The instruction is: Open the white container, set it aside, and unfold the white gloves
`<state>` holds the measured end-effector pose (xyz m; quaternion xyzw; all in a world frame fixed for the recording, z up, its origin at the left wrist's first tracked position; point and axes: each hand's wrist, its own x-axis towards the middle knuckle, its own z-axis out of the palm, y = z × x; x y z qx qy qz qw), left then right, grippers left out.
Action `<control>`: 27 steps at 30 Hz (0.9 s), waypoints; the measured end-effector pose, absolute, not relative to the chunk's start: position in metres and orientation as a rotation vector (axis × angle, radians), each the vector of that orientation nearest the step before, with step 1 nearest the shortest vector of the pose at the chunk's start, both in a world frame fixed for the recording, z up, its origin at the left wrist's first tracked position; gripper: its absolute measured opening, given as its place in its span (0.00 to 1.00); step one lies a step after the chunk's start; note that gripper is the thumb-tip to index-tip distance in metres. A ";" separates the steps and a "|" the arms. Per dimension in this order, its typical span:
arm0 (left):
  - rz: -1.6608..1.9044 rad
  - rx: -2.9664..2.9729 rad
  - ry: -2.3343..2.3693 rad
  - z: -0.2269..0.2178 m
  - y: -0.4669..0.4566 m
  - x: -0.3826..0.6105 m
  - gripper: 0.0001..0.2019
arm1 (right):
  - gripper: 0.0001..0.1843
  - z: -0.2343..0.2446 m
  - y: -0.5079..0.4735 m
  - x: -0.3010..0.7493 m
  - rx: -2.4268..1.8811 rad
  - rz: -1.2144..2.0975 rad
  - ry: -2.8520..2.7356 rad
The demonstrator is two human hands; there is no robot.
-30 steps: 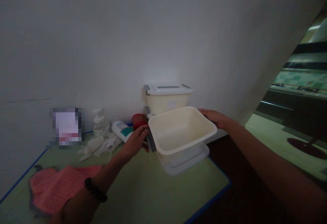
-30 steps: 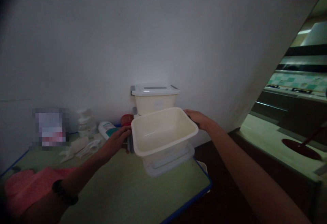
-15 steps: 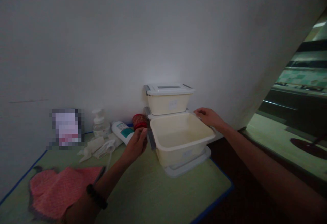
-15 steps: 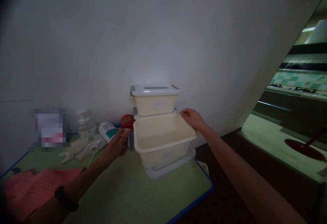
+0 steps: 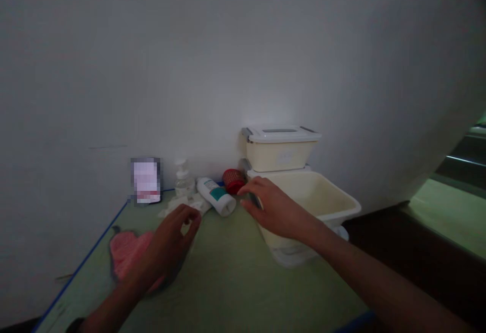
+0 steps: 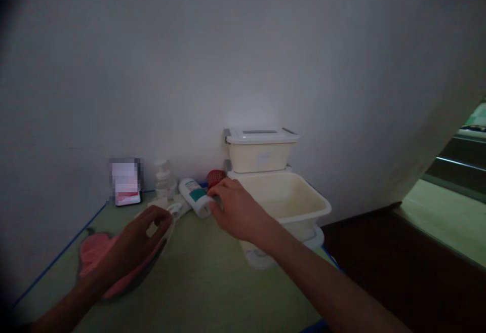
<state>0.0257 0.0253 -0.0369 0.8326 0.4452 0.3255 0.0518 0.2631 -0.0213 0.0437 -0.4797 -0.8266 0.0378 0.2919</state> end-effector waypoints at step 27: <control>0.948 2.510 1.738 -0.102 0.052 -0.032 0.19 | 0.14 -0.099 0.017 0.180 -1.210 0.421 -2.194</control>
